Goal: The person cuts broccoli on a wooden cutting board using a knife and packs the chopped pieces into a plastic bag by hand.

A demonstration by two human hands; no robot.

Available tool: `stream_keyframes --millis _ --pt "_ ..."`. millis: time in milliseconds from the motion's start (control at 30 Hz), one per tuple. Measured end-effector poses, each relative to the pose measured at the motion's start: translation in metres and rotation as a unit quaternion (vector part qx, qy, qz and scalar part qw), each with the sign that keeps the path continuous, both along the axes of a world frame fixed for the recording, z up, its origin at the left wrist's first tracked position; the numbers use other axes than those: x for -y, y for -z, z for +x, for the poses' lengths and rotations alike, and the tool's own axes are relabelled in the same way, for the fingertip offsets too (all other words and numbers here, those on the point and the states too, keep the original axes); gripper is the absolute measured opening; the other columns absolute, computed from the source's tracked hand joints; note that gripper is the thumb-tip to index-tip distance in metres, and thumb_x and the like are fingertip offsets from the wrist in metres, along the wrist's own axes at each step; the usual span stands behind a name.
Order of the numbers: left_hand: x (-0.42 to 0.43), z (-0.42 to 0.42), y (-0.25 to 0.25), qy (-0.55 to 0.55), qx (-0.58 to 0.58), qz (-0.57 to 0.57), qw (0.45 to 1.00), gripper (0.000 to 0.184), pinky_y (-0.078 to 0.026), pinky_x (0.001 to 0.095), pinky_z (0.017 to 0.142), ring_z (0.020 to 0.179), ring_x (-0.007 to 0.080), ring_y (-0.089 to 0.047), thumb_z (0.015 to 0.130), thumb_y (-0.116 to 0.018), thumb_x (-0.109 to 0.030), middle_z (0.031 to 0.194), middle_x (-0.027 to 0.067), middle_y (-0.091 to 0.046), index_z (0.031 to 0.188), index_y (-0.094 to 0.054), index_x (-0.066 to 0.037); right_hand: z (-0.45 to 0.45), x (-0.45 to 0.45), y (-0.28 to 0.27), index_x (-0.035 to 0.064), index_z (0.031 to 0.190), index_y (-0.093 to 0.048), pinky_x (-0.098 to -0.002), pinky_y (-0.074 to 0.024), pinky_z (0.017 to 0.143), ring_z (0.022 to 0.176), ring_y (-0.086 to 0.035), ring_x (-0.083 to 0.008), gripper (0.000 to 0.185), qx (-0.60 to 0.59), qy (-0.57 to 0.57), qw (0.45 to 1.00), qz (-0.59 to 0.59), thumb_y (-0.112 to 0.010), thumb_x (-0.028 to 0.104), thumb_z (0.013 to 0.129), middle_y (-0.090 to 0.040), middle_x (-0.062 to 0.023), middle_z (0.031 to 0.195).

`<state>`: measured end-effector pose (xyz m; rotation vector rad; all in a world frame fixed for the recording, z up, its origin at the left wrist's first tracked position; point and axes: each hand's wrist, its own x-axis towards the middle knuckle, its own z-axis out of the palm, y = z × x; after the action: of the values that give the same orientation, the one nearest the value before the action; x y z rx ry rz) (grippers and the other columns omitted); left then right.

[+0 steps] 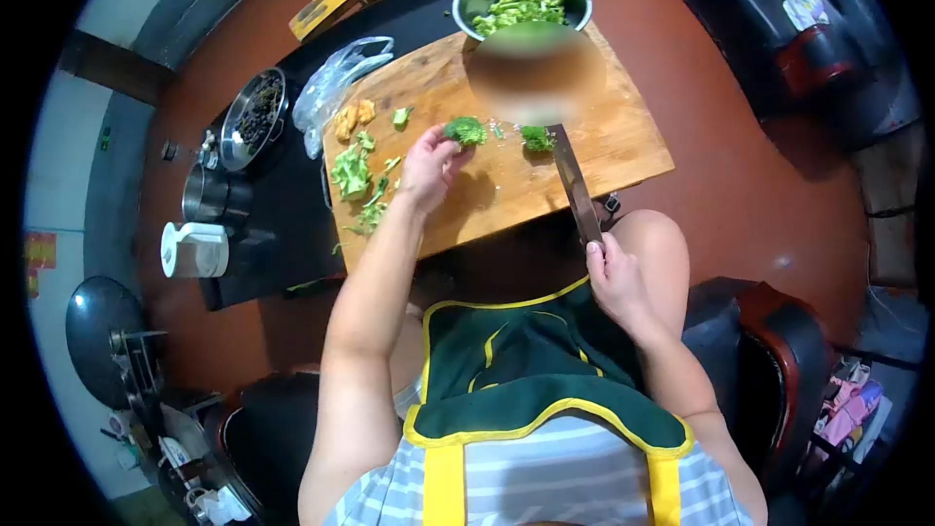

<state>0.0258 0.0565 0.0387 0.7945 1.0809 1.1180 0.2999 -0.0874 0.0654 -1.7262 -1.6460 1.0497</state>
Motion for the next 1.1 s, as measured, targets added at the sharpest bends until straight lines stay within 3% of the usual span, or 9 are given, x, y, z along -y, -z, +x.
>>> stream_keyframes --millis 33,133,233,267,367,567,767,967,1100 --pt "0.015 0.000 -0.007 -0.022 0.142 -0.027 0.989 0.038 -0.050 0.0312 0.089 0.096 0.0199 -0.060 0.088 -0.049 0.002 0.112 0.0092 -0.058 0.125 -0.046 -0.007 -0.002 0.000 0.003 0.0050 0.093 -0.052 -0.0536 -0.0429 0.058 0.066 -0.057 -0.0443 0.017 -0.010 -0.007 1.000 0.008 -0.046 0.021 0.093 -0.057 -0.0232 0.067" --pt "0.046 -0.002 -0.008 0.022 0.268 0.027 0.963 0.046 -0.050 0.0348 0.092 0.102 0.0259 -0.059 0.088 -0.045 0.006 0.116 0.0115 -0.056 0.130 -0.040 -0.012 -0.012 -0.001 0.013 0.0045 0.092 -0.051 -0.0523 -0.0442 0.057 0.065 -0.058 -0.0437 0.016 0.022 -0.034 0.999 0.016 -0.047 0.020 0.092 -0.057 -0.0242 0.066" --pt "0.058 0.005 -0.017 0.047 0.316 0.060 0.946 0.045 -0.049 0.0377 0.094 0.111 0.0323 -0.055 0.088 -0.044 0.007 0.117 0.0127 -0.056 0.128 -0.041 -0.014 -0.021 0.001 0.010 0.0045 0.092 -0.051 -0.0522 -0.0444 0.057 0.064 -0.058 -0.0434 0.016 0.029 -0.049 0.997 0.050 -0.047 0.020 0.092 -0.057 -0.0247 0.066" --pt "0.058 0.005 -0.015 0.057 0.298 0.082 0.949 0.041 -0.047 0.0414 0.097 0.116 0.0363 -0.051 0.089 -0.046 0.005 0.119 0.0136 -0.055 0.125 -0.044 -0.013 -0.022 0.002 0.010 0.0044 0.092 -0.051 -0.0523 -0.0444 0.056 0.064 -0.058 -0.0433 0.016 0.027 -0.052 0.996 0.071 -0.047 0.020 0.092 -0.057 -0.0248 0.066" --pt "0.058 0.006 -0.015 0.074 0.265 0.143 0.951 0.037 -0.044 0.0435 0.099 0.115 0.0361 -0.051 0.088 -0.049 0.004 0.119 0.0138 -0.055 0.121 -0.047 -0.012 -0.022 0.005 0.011 0.0045 0.092 -0.052 -0.0524 -0.0441 0.055 0.062 -0.058 -0.0428 0.015 0.034 -0.052 0.996 0.065 -0.047 0.019 0.092 -0.057 -0.0246 0.064" --pt "0.064 0.008 -0.020 0.069 0.080 0.215 0.971 0.046 -0.042 0.0386 0.098 0.115 0.0306 -0.052 0.086 -0.057 0.001 0.114 0.0087 -0.056 0.130 -0.043 -0.007 -0.023 0.005 0.007 0.0042 0.093 -0.051 -0.0525 -0.0439 0.055 0.060 -0.057 -0.0428 0.016 0.063 -0.060 0.995 0.045 -0.046 0.019 0.092 -0.056 -0.0240 0.062" --pt "0.071 0.016 -0.037 0.053 0.129 0.238 0.961 0.051 -0.047 0.0316 0.090 0.109 0.0197 -0.055 0.085 -0.057 0.005 0.105 0.0005 -0.052 0.133 -0.042 -0.006 -0.026 0.005 0.007 0.0046 0.092 -0.052 -0.0515 -0.0444 0.055 0.060 -0.057 -0.0428 0.016 0.065 -0.062 0.994 0.066 -0.047 0.019 0.092 -0.057 -0.0232 0.063" --pt "0.068 0.010 -0.022 0.062 0.150 0.247 0.955 0.053 -0.048 0.0332 0.091 0.109 0.0235 -0.055 0.086 -0.058 0.001 0.109 0.0042 -0.052 0.135 -0.040 -0.010 -0.026 0.004 0.009 0.0035 0.092 -0.052 -0.0510 -0.0462 0.057 0.062 -0.058 -0.0422 0.016 0.069 -0.064 0.993 0.073 -0.048 0.018 0.091 -0.058 -0.0231 0.065" --pt "0.070 0.019 -0.029 -0.044 0.299 0.056 0.952 0.045 -0.049 0.0359 0.092 0.110 0.0298 -0.054 0.089 -0.045 0.003 0.114 0.0114 -0.051 0.132 -0.039 -0.009 -0.025 0.004 0.012 0.0025 0.092 -0.052 -0.0511 -0.0472 0.058 0.063 -0.059 -0.0419 0.017 0.089 -0.080 0.990 0.071 -0.047 0.019 0.091 -0.059 -0.0233 0.066"
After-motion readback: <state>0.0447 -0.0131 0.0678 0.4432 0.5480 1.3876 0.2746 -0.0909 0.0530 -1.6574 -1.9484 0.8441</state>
